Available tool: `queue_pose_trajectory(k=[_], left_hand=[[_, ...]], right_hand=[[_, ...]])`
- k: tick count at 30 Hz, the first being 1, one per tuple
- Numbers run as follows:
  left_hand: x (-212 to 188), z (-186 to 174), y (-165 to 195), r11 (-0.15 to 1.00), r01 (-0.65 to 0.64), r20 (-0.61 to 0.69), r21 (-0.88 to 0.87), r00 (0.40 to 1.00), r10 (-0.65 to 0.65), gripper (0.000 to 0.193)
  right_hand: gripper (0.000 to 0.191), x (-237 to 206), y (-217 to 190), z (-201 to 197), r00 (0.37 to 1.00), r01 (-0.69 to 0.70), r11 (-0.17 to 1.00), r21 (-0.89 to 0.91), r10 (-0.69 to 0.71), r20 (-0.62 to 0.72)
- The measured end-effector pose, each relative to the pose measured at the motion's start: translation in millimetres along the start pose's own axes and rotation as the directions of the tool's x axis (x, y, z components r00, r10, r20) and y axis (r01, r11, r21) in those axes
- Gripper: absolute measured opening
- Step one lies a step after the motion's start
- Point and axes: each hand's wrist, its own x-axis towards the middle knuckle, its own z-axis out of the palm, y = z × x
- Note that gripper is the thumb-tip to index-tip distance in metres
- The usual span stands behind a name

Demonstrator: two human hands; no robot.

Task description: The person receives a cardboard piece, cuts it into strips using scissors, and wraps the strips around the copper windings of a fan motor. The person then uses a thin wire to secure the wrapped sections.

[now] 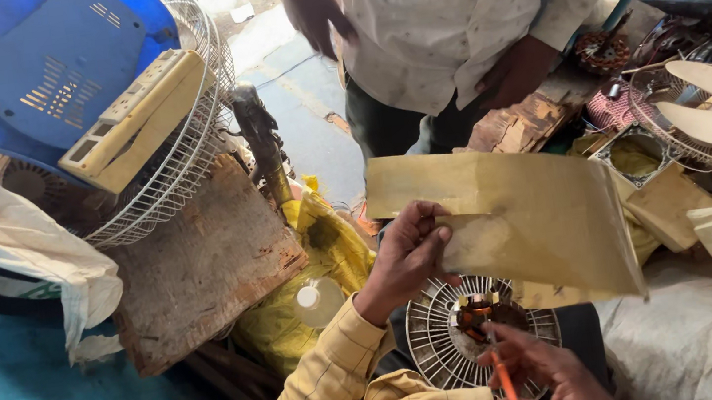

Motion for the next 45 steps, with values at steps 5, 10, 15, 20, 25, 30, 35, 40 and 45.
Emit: queue_pose_trajectory(k=[5, 10, 15, 20, 25, 30, 35, 40, 45], left_hand=[[-6.0, 4.7, 2.5, 0.98, 0.165, 0.043, -0.111, 0.986, -0.161, 0.034], [-12.0, 11.8, -13.2, 0.985, -0.002, 0.055, 0.171, 0.998, -0.008, 0.033], [-16.9, 17.2, -29.6, 0.981, 0.095, 0.012, 0.169, 0.995, -0.099, 0.024], [-21.1, 26.2, -26.7, 0.932, 0.021, -0.021, 0.362, 1.0, -0.015, 0.018], [-23.0, 36.2, -23.9, 0.914, -0.077, -0.031, 0.4, 0.995, 0.097, 0.016], [-25.0, 43.9, -33.4, 0.888, -0.125, -0.065, 0.443, 0.983, 0.171, 0.016], [-25.6, 44.2, -39.6, 0.922, -0.035, -0.081, 0.385, 0.994, 0.072, 0.016], [-26.7, 42.0, -40.2, 0.949, 0.0, -0.08, 0.316, 0.996, 0.027, 0.017], [-27.1, 41.3, -40.5, 0.91, -0.054, -0.067, 0.41, 0.994, 0.089, 0.017]], right_hand=[[0.073, 3.5, 5.7, 21.0, 0.988, -0.152, 0.969, 0.193, 0.157, -0.009], [0.061, -10.3, -8.1, 25.7, 0.998, 0.06, 0.998, -0.003, -0.06, -0.036], [0.069, -10.9, -20.5, 22.5, 0.996, 0.086, 0.987, 0.137, -0.08, -0.049], [0.066, -3.2, -32.9, 24.0, 0.991, 0.123, 0.957, 0.263, -0.106, -0.076], [0.068, 0.8, -36.1, 25.6, 0.992, 0.113, 0.952, 0.285, -0.093, -0.084], [0.072, 3.4, -31.4, 30.5, 0.989, 0.114, 0.946, 0.302, -0.08, -0.124], [0.073, 3.1, -29.7, 30.3, 0.989, 0.103, 0.943, 0.317, -0.062, -0.138], [0.073, 1.7, -29.5, 27.0, 0.991, 0.101, 0.941, 0.323, -0.068, -0.112], [0.072, -0.3, -30.6, 27.1, 0.992, 0.09, 0.945, 0.315, -0.057, -0.114]])
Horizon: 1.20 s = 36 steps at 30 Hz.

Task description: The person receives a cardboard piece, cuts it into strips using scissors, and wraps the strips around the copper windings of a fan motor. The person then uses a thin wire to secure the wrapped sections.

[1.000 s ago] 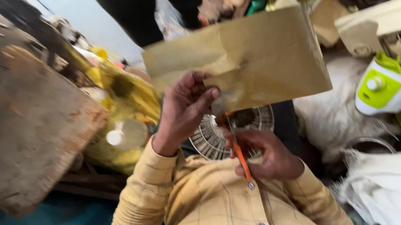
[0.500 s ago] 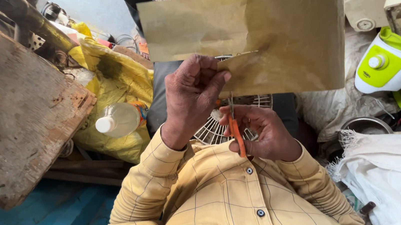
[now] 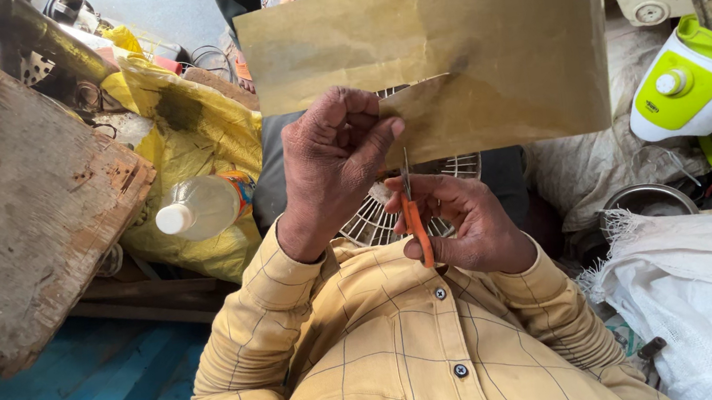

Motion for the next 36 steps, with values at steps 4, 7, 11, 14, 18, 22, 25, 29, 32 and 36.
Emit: queue_pose_trajectory(k=[4, 7, 11, 14, 18, 22, 25, 29, 32, 36], left_hand=[[0.6, 0.1, 0.0, 1.0, 0.018, 0.006, 0.001, 1.0, -0.018, 0.017], [0.6, 0.2, 0.6, 1.0, -0.006, 0.02, -0.004, 1.0, 0.006, 0.017], [0.0, -0.1, 2.4, 0.999, 0.045, 0.026, -0.01, 0.999, -0.044, 0.016], [-0.1, -0.3, 3.5, 0.998, 0.06, 0.036, -0.037, 0.998, -0.059, 0.016], [-0.1, 0.4, 4.5, 0.995, 0.076, 0.047, -0.058, 0.996, -0.073, 0.016], [-0.7, 1.0, 4.6, 0.996, 0.063, 0.043, -0.064, 0.997, -0.06, 0.016], [-1.1, 0.6, 4.2, 0.995, 0.059, 0.035, -0.084, 0.998, -0.056, 0.016], [-2.8, 2.2, 3.6, 0.994, 0.049, 0.02, -0.096, 0.999, -0.047, 0.016], [-6.2, 6.7, 4.4, 0.995, 0.058, 0.041, -0.084, 0.998, -0.055, 0.015], [-9.7, 10.0, 6.7, 0.988, 0.104, 0.056, -0.112, 0.994, -0.099, 0.015]], right_hand=[[0.073, -0.7, -2.5, -1.1, 1.0, 0.0, 1.0, -0.019, 0.0, 0.008], [0.073, -0.6, -3.2, -2.4, 1.0, -0.02, 0.999, -0.037, 0.02, 0.005], [0.072, -1.9, -2.1, -2.5, 1.0, -0.024, 1.0, -0.014, 0.024, 0.005], [0.07, -3.5, -0.8, -3.0, 1.0, 0.005, 0.998, 0.057, -0.006, 0.025], [0.07, -4.7, -0.1, -5.8, 0.999, -0.006, 0.997, 0.076, 0.003, 0.035], [0.068, -5.4, 1.8, -6.0, 0.998, 0.031, 0.997, 0.068, -0.035, 0.047], [0.065, -6.7, 4.5, -2.2, 1.0, 0.005, 0.989, 0.145, -0.007, 0.016], [0.061, -7.5, 6.7, 0.2, 1.0, 0.013, 0.981, 0.196, -0.013, 0.001], [0.062, -7.4, 6.0, -3.6, 0.997, 0.078, 0.99, 0.116, -0.074, -0.033], [0.059, -8.0, 5.5, -10.1, 0.992, 0.124, 0.992, 0.033, -0.125, -0.001]])
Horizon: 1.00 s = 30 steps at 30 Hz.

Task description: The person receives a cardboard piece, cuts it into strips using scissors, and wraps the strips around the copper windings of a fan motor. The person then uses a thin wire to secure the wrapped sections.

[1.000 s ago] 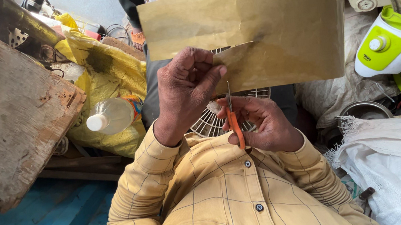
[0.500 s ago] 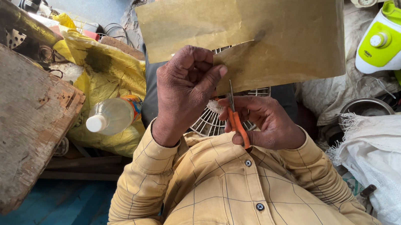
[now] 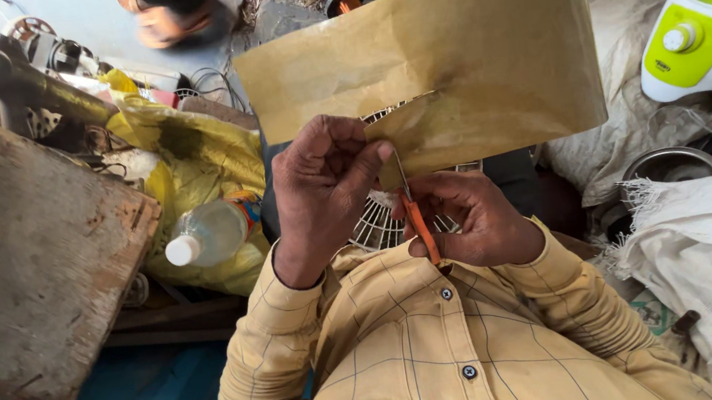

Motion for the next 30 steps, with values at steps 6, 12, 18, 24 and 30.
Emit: queue_pose_trajectory(k=[6, 12, 18, 24, 30], left_hand=[[1.0, -1.2, 0.7, 0.999, 0.044, 0.002, -0.007, 0.999, -0.044, 0.016], [-1.0, 1.7, -1.5, 0.995, 0.074, 0.056, -0.072, 0.996, -0.071, 0.015], [0.3, 3.9, 1.2, 0.994, 0.069, 0.092, -0.09, 0.994, -0.06, 0.016], [1.5, 6.2, 5.3, 0.998, 0.011, 0.02, -0.065, 1.0, -0.01, 0.021], [0.1, 10.9, 3.8, 0.998, 0.012, 0.019, -0.069, 1.0, -0.01, 0.014]], right_hand=[[0.055, -1.9, 5.9, -2.0, 0.994, -0.1, 0.994, 0.043, 0.102, -0.036], [0.06, -2.6, 7.0, -4.3, 0.998, -0.044, 0.995, 0.088, 0.048, -0.05], [0.052, -0.5, 3.5, -5.3, 0.996, -0.07, 0.994, 0.079, 0.075, -0.049], [0.052, 0.7, -0.2, -1.8, 0.987, -0.113, 0.989, 0.093, 0.123, -0.107], [0.052, -3.3, 1.0, -1.3, 0.993, -0.057, 0.998, 0.012, 0.058, -0.106]])
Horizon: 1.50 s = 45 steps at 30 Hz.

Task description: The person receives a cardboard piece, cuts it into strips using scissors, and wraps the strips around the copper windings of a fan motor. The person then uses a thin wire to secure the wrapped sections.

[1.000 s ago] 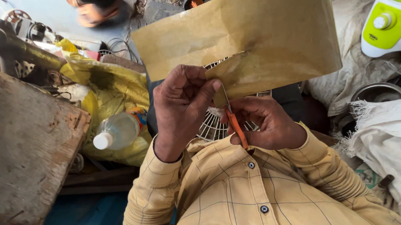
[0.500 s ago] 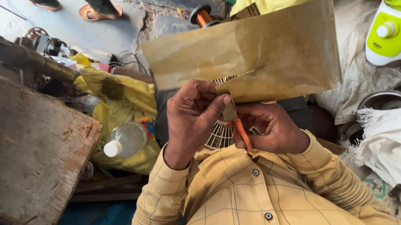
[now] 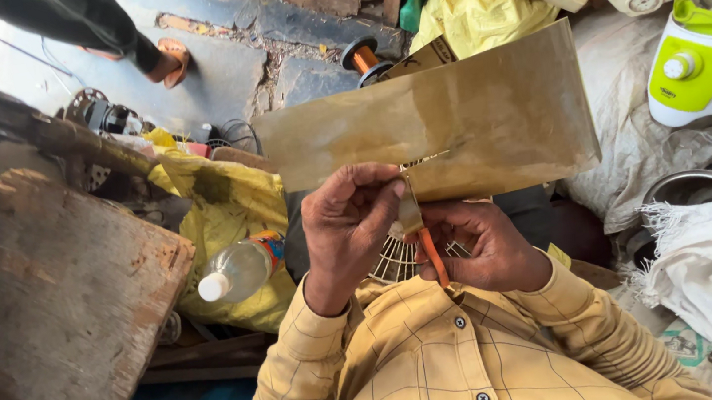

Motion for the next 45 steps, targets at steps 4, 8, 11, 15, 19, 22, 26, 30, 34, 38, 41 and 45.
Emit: queue_pose_trajectory(k=[4, 8, 11, 15, 19, 22, 26, 30, 34, 38, 41, 45], left_hand=[[-0.8, 1.0, -1.3, 1.0, -0.03, 0.016, 0.003, 0.999, 0.03, 0.014], [0.0, 1.3, -1.5, 1.0, -0.003, -0.011, -0.002, 1.0, 0.003, 0.015], [0.2, 1.8, -1.5, 0.999, 0.025, -0.006, -0.031, 1.0, -0.025, 0.016], [0.0, 1.4, -1.0, 0.997, 0.071, 0.007, -0.028, 0.997, -0.071, 0.017], [1.0, -0.3, 2.2, 0.997, 0.069, 0.026, -0.025, 0.997, -0.068, 0.015], [1.4, 0.5, 7.4, 0.995, 0.082, 0.034, -0.056, 0.996, -0.08, 0.015], [-0.1, 8.1, 14.2, 0.997, 0.053, 0.078, -0.057, 0.996, -0.049, 0.021], [-5.1, 13.1, 16.6, 0.988, -0.056, 0.129, 0.142, 0.991, 0.037, 0.015], [-8.4, 11.5, 11.5, 0.985, 0.024, 0.084, 0.169, 0.996, -0.039, 0.012], [-8.6, 11.5, 4.4, 0.995, 0.034, 0.097, 0.098, 0.994, -0.043, 0.012], [-9.4, 12.7, 3.0, 0.995, 0.1, 0.097, 0.012, 0.99, -0.1, 0.014], [-11.8, 12.2, 2.4, 0.976, 0.219, 0.08, 0.014, 0.972, -0.22, 0.02]], right_hand=[[0.048, -1.8, 7.1, -4.9, 0.999, 0.033, 0.999, -0.032, -0.032, 0.031], [0.053, -2.8, 15.9, -6.3, 1.0, 0.027, 0.991, 0.129, -0.026, -0.009], [0.057, -4.5, 17.8, -6.9, 0.997, 0.075, 0.997, 0.018, -0.075, -0.016], [0.06, -5.4, 13.6, -8.4, 0.997, 0.072, 0.996, 0.059, -0.073, 0.014], [0.059, -4.3, 9.1, -7.1, 0.999, 0.02, 0.995, 0.102, -0.022, 0.025], [0.055, -4.2, 6.7, -5.7, 0.999, 0.014, 0.993, 0.116, -0.02, 0.049], [0.055, -4.5, 2.3, -2.1, 0.998, -0.045, 0.995, 0.087, 0.04, 0.057], [0.04, -2.2, -4.0, 4.5, 0.995, -0.007, 0.999, -0.042, 0.011, 0.102], [0.044, 0.6, -7.9, 9.6, 0.994, -0.021, 0.999, -0.03, 0.024, 0.102], [0.046, -0.7, -4.0, 11.1, 0.996, 0.005, 1.0, -0.01, -0.004, 0.089], [0.039, -3.4, 2.4, 11.8, 0.998, -0.03, 1.0, -0.007, 0.031, 0.061], [0.041, -4.6, 7.4, 11.5, 0.998, -0.018, 1.0, 0.002, 0.018, 0.056]])
